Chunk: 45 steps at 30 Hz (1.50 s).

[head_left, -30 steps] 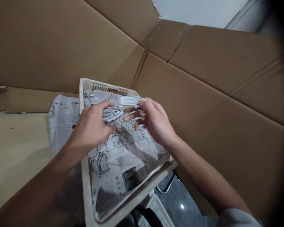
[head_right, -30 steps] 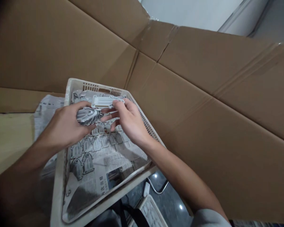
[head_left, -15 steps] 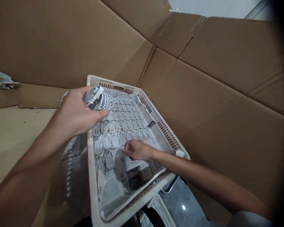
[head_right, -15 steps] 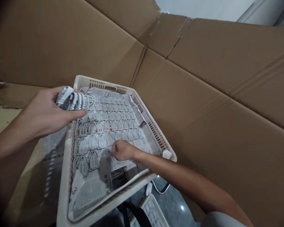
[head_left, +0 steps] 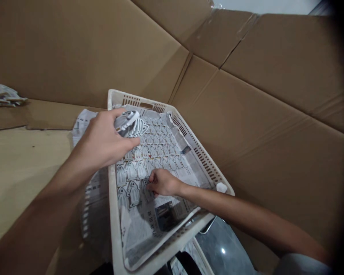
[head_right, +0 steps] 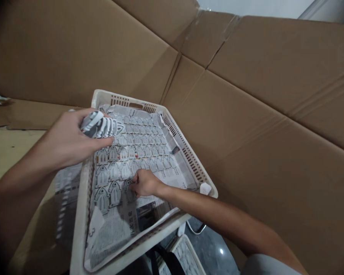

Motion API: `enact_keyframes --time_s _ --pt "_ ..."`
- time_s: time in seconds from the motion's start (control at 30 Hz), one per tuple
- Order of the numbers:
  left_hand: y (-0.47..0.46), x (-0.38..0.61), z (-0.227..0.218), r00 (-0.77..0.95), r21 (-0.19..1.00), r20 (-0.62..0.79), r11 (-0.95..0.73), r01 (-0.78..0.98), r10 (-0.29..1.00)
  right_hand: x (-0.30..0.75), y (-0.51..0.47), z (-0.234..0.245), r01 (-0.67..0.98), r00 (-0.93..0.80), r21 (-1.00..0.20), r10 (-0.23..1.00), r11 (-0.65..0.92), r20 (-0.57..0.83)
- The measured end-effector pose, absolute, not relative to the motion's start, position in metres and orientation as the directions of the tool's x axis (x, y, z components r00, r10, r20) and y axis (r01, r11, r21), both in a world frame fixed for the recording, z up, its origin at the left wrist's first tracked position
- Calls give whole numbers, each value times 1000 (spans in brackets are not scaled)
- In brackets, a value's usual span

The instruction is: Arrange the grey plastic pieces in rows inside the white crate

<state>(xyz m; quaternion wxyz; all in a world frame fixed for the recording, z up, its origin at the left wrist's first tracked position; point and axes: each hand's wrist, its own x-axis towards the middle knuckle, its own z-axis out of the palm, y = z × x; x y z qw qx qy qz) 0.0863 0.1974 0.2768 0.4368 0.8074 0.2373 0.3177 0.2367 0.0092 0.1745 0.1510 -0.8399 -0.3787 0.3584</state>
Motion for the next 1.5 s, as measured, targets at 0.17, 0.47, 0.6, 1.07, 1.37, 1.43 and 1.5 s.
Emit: enact_keyframes --time_s 0.17,0.47,0.6,1.07,1.37,1.43,1.5 --pt "185 90 280 679 804 328 -571 164 657 246 13 197 558 475 -546 780 -625 -408" --pt "161 99 278 724 564 437 -789 243 534 217 29 321 650 419 -758 860 -61 291" --pt "152 102 274 727 437 489 -857 275 482 203 27 323 696 429 -708 861 -124 272" --pt "177 99 275 669 670 394 -695 260 630 271 -18 291 544 425 -720 881 -432 -207" --pt "183 95 278 647 822 291 -530 208 705 269 -15 194 648 548 -279 688 -709 -476" --pt "183 95 278 646 837 276 -508 203 712 270 -15 189 597 555 -315 664 -738 -501" --pt "182 96 279 645 843 269 -498 202 716 270 -16 184 548 549 -362 651 -754 -524"
